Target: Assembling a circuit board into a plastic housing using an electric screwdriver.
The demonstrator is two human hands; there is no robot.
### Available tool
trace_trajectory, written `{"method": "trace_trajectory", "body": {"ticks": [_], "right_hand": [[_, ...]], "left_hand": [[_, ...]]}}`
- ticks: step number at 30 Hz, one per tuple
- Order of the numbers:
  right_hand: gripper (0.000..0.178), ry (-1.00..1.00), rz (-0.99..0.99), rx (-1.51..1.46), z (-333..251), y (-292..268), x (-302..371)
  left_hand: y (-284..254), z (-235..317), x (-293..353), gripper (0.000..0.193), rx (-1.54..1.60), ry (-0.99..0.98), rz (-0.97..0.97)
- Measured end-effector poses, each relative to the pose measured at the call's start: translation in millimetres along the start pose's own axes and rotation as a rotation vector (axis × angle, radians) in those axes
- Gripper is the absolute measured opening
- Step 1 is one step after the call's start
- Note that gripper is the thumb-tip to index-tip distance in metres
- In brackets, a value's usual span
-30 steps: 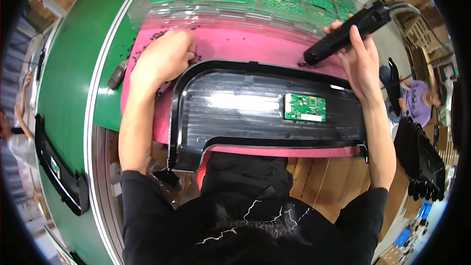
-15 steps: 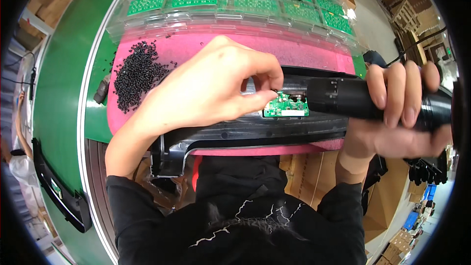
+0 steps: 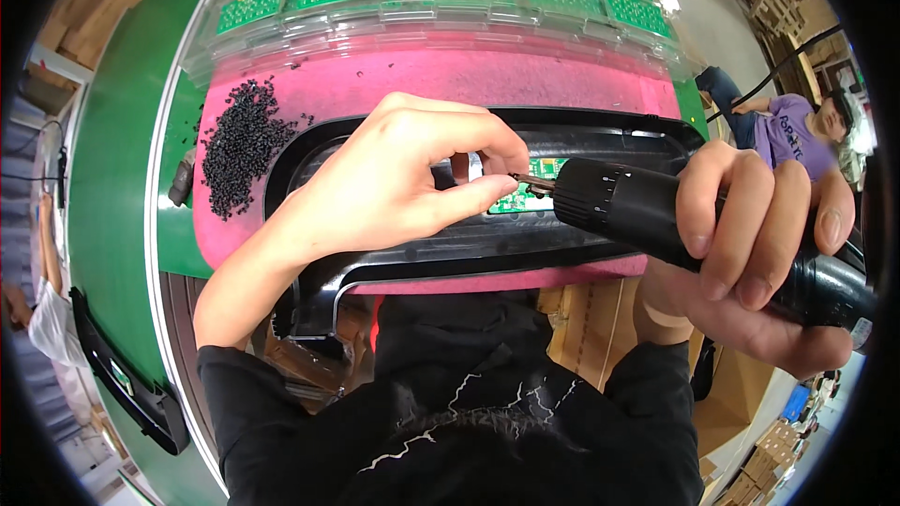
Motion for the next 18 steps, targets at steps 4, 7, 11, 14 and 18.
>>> {"method": "trace_trajectory", "body": {"ticks": [4, 7, 11, 14, 18], "right_hand": [[0.05, 0.016, 0.025, -0.007, -0.1, -4.3, 1.1], [0.05, 0.079, -0.01, -0.083, -0.7, -11.2, 0.2], [0.05, 0.078, 0.003, -0.093, 3.1, -19.3, 0.4], [0.053, 0.086, 0.013, -0.065, 2.0, -30.4, -1.0], [0.059, 0.247, -0.077, -0.018, 2.9, -62.5, -8.1]], "left_hand": [[1.9, -4.1, -2.0, 0.011, 0.101, -0.074, -0.082], [3.9, -8.1, -1.8, 0.012, 0.233, -0.177, -0.18], [5.5, -14.7, -4.9, 0.011, 0.211, -0.273, -0.291], [8.5, -23.4, -3.4, 0.012, 0.038, -0.16, -0.225], [7.1, -31.4, -6.5, 0.011, -0.125, -0.058, -0.186]]}}
Point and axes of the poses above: each hand's wrist, its own x-axis away from the middle knuckle, its own y-axis out of the palm, z = x × y, the point moved 1 cm from there along -x, towards the middle knuckle, and after that the axes turned 12 degrees about -x, right-handed, at the moved point
